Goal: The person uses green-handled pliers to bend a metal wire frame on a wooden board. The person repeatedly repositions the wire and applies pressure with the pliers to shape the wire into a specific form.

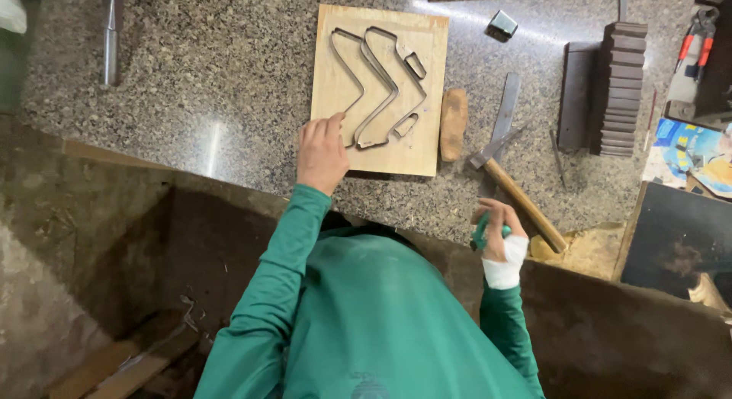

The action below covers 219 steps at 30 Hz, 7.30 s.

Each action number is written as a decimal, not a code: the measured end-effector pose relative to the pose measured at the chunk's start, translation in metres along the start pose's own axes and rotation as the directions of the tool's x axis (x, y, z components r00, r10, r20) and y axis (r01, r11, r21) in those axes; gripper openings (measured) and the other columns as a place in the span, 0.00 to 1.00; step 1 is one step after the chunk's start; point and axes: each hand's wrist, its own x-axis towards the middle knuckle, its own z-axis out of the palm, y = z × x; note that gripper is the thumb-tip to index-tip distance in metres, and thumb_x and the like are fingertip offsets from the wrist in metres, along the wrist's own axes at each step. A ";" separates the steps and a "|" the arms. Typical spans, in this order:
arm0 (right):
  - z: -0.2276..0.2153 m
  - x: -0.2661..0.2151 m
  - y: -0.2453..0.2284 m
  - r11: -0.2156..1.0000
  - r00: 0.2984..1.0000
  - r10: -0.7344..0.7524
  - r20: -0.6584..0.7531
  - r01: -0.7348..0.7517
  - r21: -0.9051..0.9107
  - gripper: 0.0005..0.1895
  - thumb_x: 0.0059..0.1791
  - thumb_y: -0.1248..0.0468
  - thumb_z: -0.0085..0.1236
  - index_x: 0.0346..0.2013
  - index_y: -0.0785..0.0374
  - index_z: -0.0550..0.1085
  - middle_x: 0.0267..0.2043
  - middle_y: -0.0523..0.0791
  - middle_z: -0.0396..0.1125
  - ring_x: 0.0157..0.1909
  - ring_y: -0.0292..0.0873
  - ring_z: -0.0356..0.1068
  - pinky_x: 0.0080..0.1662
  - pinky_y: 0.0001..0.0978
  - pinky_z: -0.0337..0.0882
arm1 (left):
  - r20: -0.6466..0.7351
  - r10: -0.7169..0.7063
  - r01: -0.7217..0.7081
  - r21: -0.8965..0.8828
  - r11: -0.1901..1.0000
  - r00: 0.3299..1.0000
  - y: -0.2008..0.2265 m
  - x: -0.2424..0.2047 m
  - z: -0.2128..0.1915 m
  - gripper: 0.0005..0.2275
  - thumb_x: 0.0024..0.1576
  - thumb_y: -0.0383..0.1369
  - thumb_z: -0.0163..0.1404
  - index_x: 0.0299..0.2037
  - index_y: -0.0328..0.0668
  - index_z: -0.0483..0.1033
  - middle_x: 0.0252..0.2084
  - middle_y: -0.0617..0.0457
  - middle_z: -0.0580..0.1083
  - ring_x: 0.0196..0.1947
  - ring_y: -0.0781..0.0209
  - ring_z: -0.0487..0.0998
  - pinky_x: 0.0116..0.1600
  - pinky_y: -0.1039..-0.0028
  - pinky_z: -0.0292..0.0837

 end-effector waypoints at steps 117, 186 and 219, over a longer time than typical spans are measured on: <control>0.294 0.067 -0.066 0.959 0.845 -0.221 -0.487 0.278 0.047 0.20 0.71 0.51 0.35 0.69 0.61 0.62 0.43 0.57 0.68 0.42 0.52 0.71 0.52 0.52 0.76 | 0.337 0.358 -0.181 -0.457 0.871 0.871 -0.106 0.085 -0.005 0.16 0.65 0.31 0.57 0.60 0.30 0.74 0.64 0.42 0.71 0.69 0.43 0.68 0.74 0.49 0.63; 0.330 0.078 -0.084 0.935 0.761 -0.175 -0.625 0.327 0.137 0.26 0.68 0.52 0.38 0.76 0.64 0.53 0.37 0.54 0.62 0.36 0.48 0.67 0.52 0.56 0.75 | 0.341 0.352 -0.189 -0.428 0.884 0.872 -0.104 0.087 -0.001 0.15 0.64 0.33 0.60 0.56 0.30 0.78 0.61 0.41 0.73 0.67 0.44 0.70 0.73 0.51 0.66; 0.282 0.229 -0.074 0.818 0.989 0.144 0.044 -0.144 0.557 0.16 0.63 0.57 0.48 0.36 0.63 0.67 0.31 0.44 0.62 0.32 0.41 0.65 0.38 0.39 0.72 | 0.214 0.375 -0.232 -0.494 0.838 0.902 -0.104 0.082 -0.001 0.21 0.60 0.28 0.64 0.58 0.25 0.69 0.59 0.37 0.71 0.65 0.39 0.70 0.73 0.49 0.67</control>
